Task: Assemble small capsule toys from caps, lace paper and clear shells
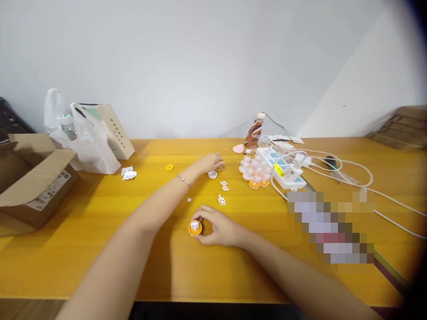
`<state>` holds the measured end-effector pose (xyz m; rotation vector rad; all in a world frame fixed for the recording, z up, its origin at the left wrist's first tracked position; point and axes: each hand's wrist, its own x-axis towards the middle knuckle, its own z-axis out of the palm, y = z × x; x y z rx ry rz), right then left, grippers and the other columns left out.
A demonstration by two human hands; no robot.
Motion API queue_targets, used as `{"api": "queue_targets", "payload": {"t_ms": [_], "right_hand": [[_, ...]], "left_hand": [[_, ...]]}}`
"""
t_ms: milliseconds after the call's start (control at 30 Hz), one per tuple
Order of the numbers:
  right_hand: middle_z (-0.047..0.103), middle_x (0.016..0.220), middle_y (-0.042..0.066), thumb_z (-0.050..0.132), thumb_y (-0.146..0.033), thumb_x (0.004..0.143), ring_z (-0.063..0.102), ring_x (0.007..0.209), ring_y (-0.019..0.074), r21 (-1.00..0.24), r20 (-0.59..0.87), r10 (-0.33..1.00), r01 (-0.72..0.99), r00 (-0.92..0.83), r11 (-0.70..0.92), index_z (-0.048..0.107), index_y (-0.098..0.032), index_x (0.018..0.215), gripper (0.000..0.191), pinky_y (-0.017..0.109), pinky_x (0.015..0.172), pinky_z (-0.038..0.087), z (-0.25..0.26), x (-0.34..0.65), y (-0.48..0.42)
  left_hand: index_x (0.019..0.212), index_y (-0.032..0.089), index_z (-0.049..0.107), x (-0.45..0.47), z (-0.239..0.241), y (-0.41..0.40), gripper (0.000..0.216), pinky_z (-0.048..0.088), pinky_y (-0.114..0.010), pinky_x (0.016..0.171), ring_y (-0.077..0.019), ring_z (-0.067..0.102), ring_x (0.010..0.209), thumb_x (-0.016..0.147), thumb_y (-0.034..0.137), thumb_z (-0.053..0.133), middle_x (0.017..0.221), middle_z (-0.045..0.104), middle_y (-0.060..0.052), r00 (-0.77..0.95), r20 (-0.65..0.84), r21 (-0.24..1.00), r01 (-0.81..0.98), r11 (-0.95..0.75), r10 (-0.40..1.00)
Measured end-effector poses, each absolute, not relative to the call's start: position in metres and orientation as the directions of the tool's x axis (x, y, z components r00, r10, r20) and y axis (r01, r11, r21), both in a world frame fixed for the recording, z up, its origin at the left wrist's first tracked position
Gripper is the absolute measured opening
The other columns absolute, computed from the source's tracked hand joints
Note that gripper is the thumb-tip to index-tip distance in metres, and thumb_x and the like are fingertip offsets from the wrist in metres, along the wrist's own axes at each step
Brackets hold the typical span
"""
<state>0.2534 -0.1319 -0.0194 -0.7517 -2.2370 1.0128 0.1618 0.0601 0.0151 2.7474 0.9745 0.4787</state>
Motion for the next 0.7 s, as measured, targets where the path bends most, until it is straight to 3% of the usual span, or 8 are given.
{"api": "queue_targets", "payload": {"t_ms": [167, 333, 433, 533, 600, 700], "right_hand": [[0.056, 0.083, 0.001, 0.062, -0.016, 0.064, 0.052, 0.074, 0.012, -0.845, 0.238, 0.703, 0.214, -0.67, 0.49, 0.055, -0.018, 0.088, 0.025, 0.026, 0.071, 0.044, -0.017, 0.252, -0.132], [0.059, 0.081, 0.0, 0.061, -0.022, 0.07, 0.054, 0.071, 0.0101, -0.953, 0.15, 0.721, 0.096, -0.677, 0.288, 0.053, -0.017, 0.09, 0.022, 0.026, 0.07, 0.045, -0.02, 0.252, -0.13], [0.059, 0.081, 0.0, 0.064, -0.027, 0.068, 0.054, 0.071, 0.0093, -0.982, 0.131, 0.753, 0.019, -0.645, 0.187, 0.052, -0.018, 0.089, 0.026, 0.025, 0.071, 0.046, -0.023, 0.251, -0.128], [0.058, 0.079, -0.001, 0.068, -0.03, 0.065, 0.055, 0.07, 0.0089, -0.994, 0.09, 0.797, -0.008, -0.597, 0.106, 0.051, -0.019, 0.088, 0.03, 0.025, 0.072, 0.046, -0.023, 0.25, -0.127], [0.059, 0.079, -0.001, 0.069, -0.03, 0.063, 0.055, 0.069, 0.0087, -0.998, 0.058, 0.83, -0.02, -0.555, 0.056, 0.052, -0.019, 0.088, 0.032, 0.026, 0.073, 0.046, -0.022, 0.25, -0.126], [0.062, 0.081, 0.0, 0.071, -0.031, 0.061, 0.057, 0.069, 0.009, -0.998, 0.008, 0.848, -0.054, -0.53, -0.025, 0.057, -0.018, 0.089, 0.034, 0.026, 0.073, 0.045, -0.02, 0.249, -0.124]], "left_hand": [[0.079, 0.016, 0.064, 0.103, 0.02, 0.026, 0.023, 0.04, -0.028, 0.085, -0.0206, 0.055, 0.099, 0.082, 0.033, 0.048, 0.09, 0.064, -0.007, 0.708, 0.217, 0.303, 0.605, -0.736, 0.672], [0.082, 0.017, 0.063, 0.079, 0.016, 0.0, 0.023, 0.032, -0.038, 0.098, -0.0247, 0.04, 0.12, 0.081, 0.036, 0.051, 0.109, 0.059, -0.009, 0.647, 0.247, 0.318, 0.649, -0.691, 0.721], [0.086, 0.016, 0.063, 0.075, 0.024, -0.014, 0.023, 0.025, -0.043, 0.102, -0.0251, 0.034, 0.125, 0.081, 0.035, 0.051, 0.121, 0.052, -0.011, 0.566, 0.349, 0.374, 0.647, -0.665, 0.747], [0.093, 0.016, 0.062, 0.07, 0.039, -0.038, 0.026, 0.038, -0.036, 0.093, -0.0222, 0.048, 0.112, 0.082, 0.037, 0.05, 0.115, 0.057, -0.011, 0.464, 0.429, 0.522, 0.574, -0.631, 0.775], [0.096, 0.017, 0.061, 0.064, 0.048, -0.062, 0.029, 0.046, -0.03, 0.077, -0.0186, 0.059, 0.09, 0.082, 0.039, 0.049, 0.101, 0.064, -0.009, 0.427, 0.384, 0.625, 0.533, -0.571, 0.819], [0.099, 0.016, 0.059, 0.053, 0.047, -0.099, 0.028, 0.048, -0.026, 0.069, -0.0151, 0.061, 0.078, 0.085, 0.037, 0.046, 0.09, 0.066, -0.006, 0.376, 0.347, 0.754, 0.433, -0.494, 0.859]]}}
